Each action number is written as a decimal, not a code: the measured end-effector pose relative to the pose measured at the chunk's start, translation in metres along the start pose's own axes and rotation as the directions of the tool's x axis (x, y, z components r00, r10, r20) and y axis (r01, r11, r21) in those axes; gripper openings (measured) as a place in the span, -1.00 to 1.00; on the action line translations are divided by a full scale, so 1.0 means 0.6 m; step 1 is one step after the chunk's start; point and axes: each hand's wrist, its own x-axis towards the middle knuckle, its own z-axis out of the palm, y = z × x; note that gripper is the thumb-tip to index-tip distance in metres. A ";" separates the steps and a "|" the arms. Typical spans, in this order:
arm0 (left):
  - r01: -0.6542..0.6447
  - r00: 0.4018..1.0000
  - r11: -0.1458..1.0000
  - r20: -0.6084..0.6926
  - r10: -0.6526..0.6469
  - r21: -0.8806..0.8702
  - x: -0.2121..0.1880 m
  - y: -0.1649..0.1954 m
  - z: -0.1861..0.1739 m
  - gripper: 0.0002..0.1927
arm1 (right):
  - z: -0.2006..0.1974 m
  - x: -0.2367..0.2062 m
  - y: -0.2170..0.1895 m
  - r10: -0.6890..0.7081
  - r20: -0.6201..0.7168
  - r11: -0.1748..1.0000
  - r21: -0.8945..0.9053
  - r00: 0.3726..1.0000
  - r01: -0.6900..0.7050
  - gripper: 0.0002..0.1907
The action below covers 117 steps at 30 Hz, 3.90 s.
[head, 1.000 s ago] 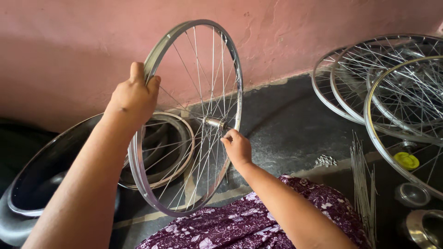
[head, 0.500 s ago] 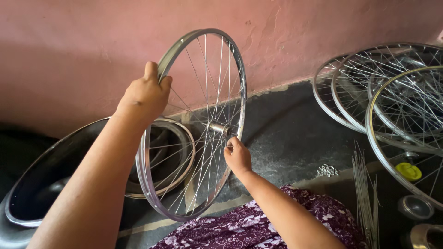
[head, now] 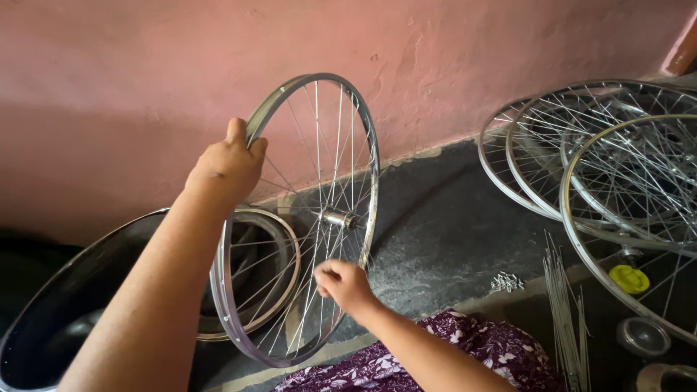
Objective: The person sits on the floor lacing a bicycle wheel, threading spokes through the hub and rim of a partially built wheel. They rotate and reposition the wheel repeatedly, insert spokes one at a time, and reach for loose spokes and nipples from the floor beside them.
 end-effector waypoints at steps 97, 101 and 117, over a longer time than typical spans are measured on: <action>0.190 0.981 0.338 0.188 -0.041 -0.922 -0.311 -0.046 0.047 -0.66 | -0.003 0.011 -0.023 -0.189 0.216 0.979 0.110 0.958 0.169 -0.79; 0.143 0.989 0.467 0.142 -0.038 -0.873 -0.376 -0.127 0.099 -0.68 | -0.037 -0.029 0.003 -0.336 0.107 0.935 -0.085 0.936 0.345 -0.76; -0.084 0.988 0.133 -0.065 0.143 -0.988 -0.376 -0.272 0.213 -0.76 | -0.454 -0.143 0.146 -0.212 -0.710 0.347 -0.697 0.672 -0.627 -0.59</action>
